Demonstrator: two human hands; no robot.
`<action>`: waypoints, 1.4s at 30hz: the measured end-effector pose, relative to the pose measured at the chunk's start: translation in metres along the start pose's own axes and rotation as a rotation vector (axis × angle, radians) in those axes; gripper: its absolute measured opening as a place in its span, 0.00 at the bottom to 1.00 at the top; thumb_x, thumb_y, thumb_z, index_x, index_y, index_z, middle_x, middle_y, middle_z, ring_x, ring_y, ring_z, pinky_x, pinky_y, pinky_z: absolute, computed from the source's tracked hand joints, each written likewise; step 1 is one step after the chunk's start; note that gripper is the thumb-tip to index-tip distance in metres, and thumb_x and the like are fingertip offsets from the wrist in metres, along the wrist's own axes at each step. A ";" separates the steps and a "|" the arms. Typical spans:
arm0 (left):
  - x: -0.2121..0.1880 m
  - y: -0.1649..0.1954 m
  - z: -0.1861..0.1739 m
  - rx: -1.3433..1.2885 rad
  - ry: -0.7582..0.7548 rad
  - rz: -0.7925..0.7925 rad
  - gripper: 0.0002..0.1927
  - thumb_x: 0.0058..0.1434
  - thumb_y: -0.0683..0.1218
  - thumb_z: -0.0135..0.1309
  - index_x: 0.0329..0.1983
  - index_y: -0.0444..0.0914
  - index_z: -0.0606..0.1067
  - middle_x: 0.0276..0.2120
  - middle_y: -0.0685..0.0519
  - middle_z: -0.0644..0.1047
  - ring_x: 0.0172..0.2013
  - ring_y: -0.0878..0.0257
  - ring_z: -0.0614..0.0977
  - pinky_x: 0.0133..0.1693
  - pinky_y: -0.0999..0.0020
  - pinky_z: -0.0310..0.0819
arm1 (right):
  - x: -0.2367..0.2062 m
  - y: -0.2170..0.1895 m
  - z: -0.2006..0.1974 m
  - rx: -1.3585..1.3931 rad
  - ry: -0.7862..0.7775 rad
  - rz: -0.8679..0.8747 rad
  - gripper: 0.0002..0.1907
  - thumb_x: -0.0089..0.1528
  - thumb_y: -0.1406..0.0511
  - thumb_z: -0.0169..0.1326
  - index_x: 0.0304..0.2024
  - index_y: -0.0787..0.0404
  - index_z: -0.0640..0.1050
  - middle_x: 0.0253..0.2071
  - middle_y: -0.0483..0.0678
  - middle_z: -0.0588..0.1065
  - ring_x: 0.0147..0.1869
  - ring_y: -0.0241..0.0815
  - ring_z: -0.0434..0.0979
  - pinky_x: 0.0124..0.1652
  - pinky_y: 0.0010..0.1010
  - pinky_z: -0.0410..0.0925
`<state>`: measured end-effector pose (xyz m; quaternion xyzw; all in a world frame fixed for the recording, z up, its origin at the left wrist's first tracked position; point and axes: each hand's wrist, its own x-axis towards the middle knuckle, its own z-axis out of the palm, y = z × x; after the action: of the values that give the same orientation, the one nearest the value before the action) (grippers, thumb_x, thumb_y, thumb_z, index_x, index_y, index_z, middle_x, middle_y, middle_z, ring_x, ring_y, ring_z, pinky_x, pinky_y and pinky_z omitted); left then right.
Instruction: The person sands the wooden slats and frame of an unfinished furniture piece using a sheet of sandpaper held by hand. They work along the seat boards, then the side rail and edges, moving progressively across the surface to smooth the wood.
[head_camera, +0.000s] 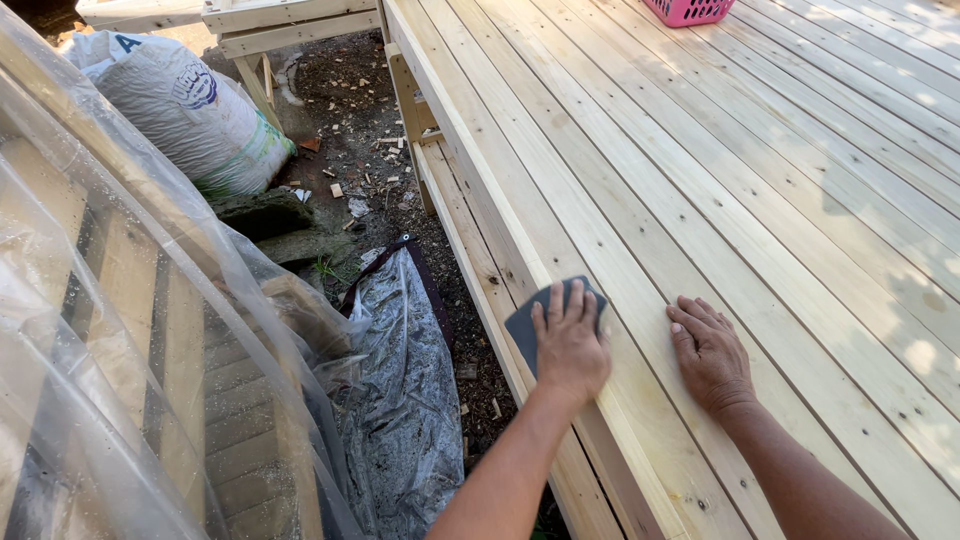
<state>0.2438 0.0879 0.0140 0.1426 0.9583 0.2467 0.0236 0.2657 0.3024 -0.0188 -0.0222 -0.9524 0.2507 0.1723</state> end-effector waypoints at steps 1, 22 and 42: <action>0.027 -0.013 -0.010 0.028 0.041 -0.010 0.33 0.72 0.57 0.27 0.77 0.40 0.51 0.78 0.49 0.44 0.77 0.49 0.36 0.73 0.47 0.26 | 0.002 -0.001 0.000 0.000 -0.003 0.005 0.21 0.70 0.57 0.43 0.60 0.52 0.78 0.70 0.43 0.69 0.79 0.44 0.58 0.74 0.39 0.50; 0.179 -0.094 -0.033 -0.003 0.096 -0.066 0.35 0.68 0.51 0.40 0.75 0.33 0.52 0.78 0.46 0.44 0.76 0.44 0.35 0.72 0.46 0.28 | 0.084 -0.026 0.072 -0.163 0.032 -0.058 0.24 0.68 0.60 0.44 0.66 0.57 0.73 0.72 0.52 0.65 0.78 0.53 0.57 0.72 0.45 0.50; 0.296 -0.167 -0.080 0.006 0.132 -0.054 0.35 0.67 0.50 0.41 0.74 0.30 0.54 0.77 0.45 0.46 0.76 0.45 0.37 0.72 0.46 0.29 | 0.222 -0.076 0.151 -0.125 -0.044 0.002 0.23 0.67 0.62 0.46 0.66 0.46 0.74 0.74 0.47 0.63 0.79 0.50 0.54 0.73 0.42 0.49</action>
<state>-0.0928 -0.0049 0.0120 0.1000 0.9620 0.2518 -0.0332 0.0089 0.1933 -0.0346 -0.0281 -0.9697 0.1913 0.1493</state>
